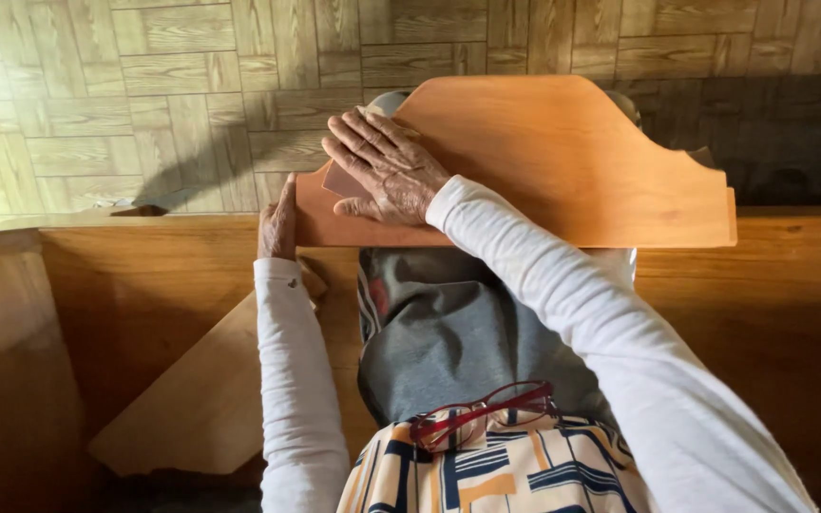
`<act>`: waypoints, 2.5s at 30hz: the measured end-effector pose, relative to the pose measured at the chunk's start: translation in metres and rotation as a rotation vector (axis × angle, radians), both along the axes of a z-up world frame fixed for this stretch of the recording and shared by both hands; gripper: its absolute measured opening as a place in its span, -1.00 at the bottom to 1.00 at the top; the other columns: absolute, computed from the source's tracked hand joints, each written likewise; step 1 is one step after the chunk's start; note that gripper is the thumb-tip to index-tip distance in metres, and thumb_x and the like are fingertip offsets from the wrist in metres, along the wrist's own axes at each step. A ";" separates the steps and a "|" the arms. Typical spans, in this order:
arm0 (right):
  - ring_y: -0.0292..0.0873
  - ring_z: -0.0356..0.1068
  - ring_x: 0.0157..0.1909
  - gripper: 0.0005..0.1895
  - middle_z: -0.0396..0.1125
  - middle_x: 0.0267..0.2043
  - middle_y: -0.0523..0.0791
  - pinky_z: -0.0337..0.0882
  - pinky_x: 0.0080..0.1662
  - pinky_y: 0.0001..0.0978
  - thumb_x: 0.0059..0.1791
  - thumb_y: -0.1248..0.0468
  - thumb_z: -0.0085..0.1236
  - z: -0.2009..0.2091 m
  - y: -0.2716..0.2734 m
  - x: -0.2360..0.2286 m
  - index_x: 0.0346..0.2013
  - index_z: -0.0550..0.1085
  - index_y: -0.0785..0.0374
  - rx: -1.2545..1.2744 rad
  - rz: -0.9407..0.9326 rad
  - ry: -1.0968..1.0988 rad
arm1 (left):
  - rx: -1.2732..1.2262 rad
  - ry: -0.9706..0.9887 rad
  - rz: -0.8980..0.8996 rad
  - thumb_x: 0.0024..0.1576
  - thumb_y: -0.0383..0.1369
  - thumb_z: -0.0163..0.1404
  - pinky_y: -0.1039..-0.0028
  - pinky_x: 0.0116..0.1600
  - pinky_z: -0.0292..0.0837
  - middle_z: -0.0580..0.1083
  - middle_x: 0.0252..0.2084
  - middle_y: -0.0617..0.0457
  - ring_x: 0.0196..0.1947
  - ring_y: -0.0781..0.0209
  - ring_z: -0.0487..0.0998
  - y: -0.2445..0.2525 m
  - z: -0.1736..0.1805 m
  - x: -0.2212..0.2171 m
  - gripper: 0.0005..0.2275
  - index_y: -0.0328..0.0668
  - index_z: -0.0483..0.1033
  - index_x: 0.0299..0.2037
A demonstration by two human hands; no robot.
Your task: The person sands a curved wooden piece using a sanding block held in their right hand. They hold the wood steady with their left hand while moving the block back and forth across the surface to smooth it.
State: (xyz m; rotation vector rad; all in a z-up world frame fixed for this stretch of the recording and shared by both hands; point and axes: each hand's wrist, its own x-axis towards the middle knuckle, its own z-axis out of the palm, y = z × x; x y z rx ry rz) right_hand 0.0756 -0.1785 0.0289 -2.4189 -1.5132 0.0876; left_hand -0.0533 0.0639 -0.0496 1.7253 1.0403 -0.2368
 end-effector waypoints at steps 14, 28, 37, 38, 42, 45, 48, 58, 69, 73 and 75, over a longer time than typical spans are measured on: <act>0.33 -0.10 0.58 -0.23 -0.07 0.54 0.39 -0.14 0.51 0.14 0.13 0.08 -0.15 0.067 -0.344 -0.030 0.54 0.01 0.47 -0.117 -0.326 0.105 | -0.252 -0.106 0.133 0.20 -0.02 0.07 0.66 -0.19 0.36 0.49 -0.34 0.34 -0.32 0.56 0.41 -0.027 0.047 0.025 -0.68 -0.10 0.63 -0.33; 0.28 -0.24 0.59 -0.19 -0.18 0.61 0.16 -0.26 0.49 0.18 0.14 -0.17 -0.21 0.012 -0.207 -0.001 0.55 0.07 0.27 -0.019 -0.060 0.106 | -0.136 -0.133 -0.088 0.28 0.14 -0.01 0.31 0.07 0.47 0.59 -0.33 0.00 -0.20 0.21 0.60 -0.003 0.002 0.009 -0.53 -0.12 0.69 -0.22; 0.11 -0.07 0.57 -0.22 0.02 0.54 0.09 -0.23 0.53 -0.01 0.17 -0.27 -0.18 0.023 0.001 0.000 0.44 0.26 0.26 0.176 0.205 -0.150 | -0.150 -0.146 -0.096 0.28 0.17 -0.07 0.28 0.03 0.47 0.58 -0.31 0.00 -0.19 0.17 0.59 -0.010 0.016 0.013 -0.51 -0.10 0.68 -0.23; 0.08 -0.13 0.59 -0.20 -0.03 0.57 0.07 -0.29 0.54 -0.04 0.19 -0.30 -0.26 0.017 0.018 -0.003 0.48 0.21 0.24 0.188 0.199 -0.131 | -0.140 -0.097 -0.117 0.27 0.22 -0.12 0.23 0.11 0.44 0.60 -0.23 -0.04 -0.08 0.11 0.59 -0.012 0.024 0.013 -0.46 -0.08 0.68 -0.15; 0.07 -0.15 0.59 -0.19 -0.08 0.58 0.04 -0.26 0.54 -0.03 0.17 -0.31 -0.25 0.009 0.042 -0.012 0.48 0.20 0.21 0.211 0.193 -0.068 | -0.113 0.122 0.006 0.07 0.44 -0.35 0.15 0.41 0.21 0.53 0.17 -0.10 0.32 -0.01 0.41 -0.033 0.105 0.020 -0.21 0.03 0.61 0.13; 0.08 -0.09 0.58 -0.22 0.00 0.55 0.06 -0.23 0.54 -0.03 0.17 -0.29 -0.28 0.018 0.026 -0.014 0.45 0.25 0.20 0.232 0.184 -0.076 | -0.154 0.007 0.084 0.17 0.37 -0.32 0.23 0.38 0.27 0.51 0.21 -0.11 0.33 -0.07 0.41 -0.024 0.077 0.014 -0.25 -0.07 0.58 0.19; 0.09 -0.06 0.57 -0.24 0.05 0.53 0.09 -0.19 0.52 -0.01 0.18 -0.27 -0.21 0.028 -0.024 -0.012 0.46 0.26 0.22 0.266 0.178 -0.115 | -0.179 0.051 -0.004 0.18 0.34 -0.29 0.19 0.39 0.24 0.47 0.26 -0.11 0.36 -0.04 0.37 -0.034 0.085 0.005 -0.29 0.01 0.55 0.23; 0.37 0.00 0.55 -0.28 0.04 0.51 0.29 -0.01 0.50 0.20 0.08 0.08 -0.05 0.076 -0.327 -0.051 0.44 0.16 0.48 -0.033 -0.182 0.106 | -0.142 0.201 0.090 0.08 0.19 -0.25 0.46 0.08 0.25 0.52 -0.03 0.18 -0.01 0.34 0.43 -0.052 0.137 0.031 -0.42 -0.07 0.65 -0.08; 0.40 -0.07 0.56 -0.37 -0.03 0.50 0.31 -0.08 0.50 0.23 0.11 0.18 -0.19 0.075 -0.311 -0.047 0.42 0.11 0.48 -0.085 -0.135 0.097 | -1.168 -0.632 0.200 0.21 0.08 -0.12 0.23 0.34 0.32 0.32 0.39 -0.20 0.32 -0.03 0.40 -0.035 0.067 0.009 -0.31 -0.37 0.23 0.38; 0.19 -0.16 0.60 -0.25 -0.09 0.57 0.18 -0.14 0.53 0.13 0.07 -0.02 -0.04 0.070 -0.208 -0.031 0.44 0.15 0.36 0.032 0.068 0.012 | -1.303 -0.749 0.346 0.26 0.11 -0.29 0.10 0.46 0.23 0.22 0.46 -0.24 0.42 -0.18 0.30 -0.040 0.046 0.005 -0.27 -0.41 0.14 0.45; 0.27 0.00 0.54 -0.27 0.06 0.51 0.20 -0.04 0.49 0.17 0.05 -0.10 0.01 0.065 -0.159 -0.025 0.35 0.33 0.36 0.094 0.119 -0.050 | -1.352 -0.802 0.391 0.30 0.13 -0.40 0.00 0.47 0.24 0.16 0.50 -0.29 0.44 -0.31 0.26 -0.041 0.036 0.004 -0.26 -0.42 0.11 0.47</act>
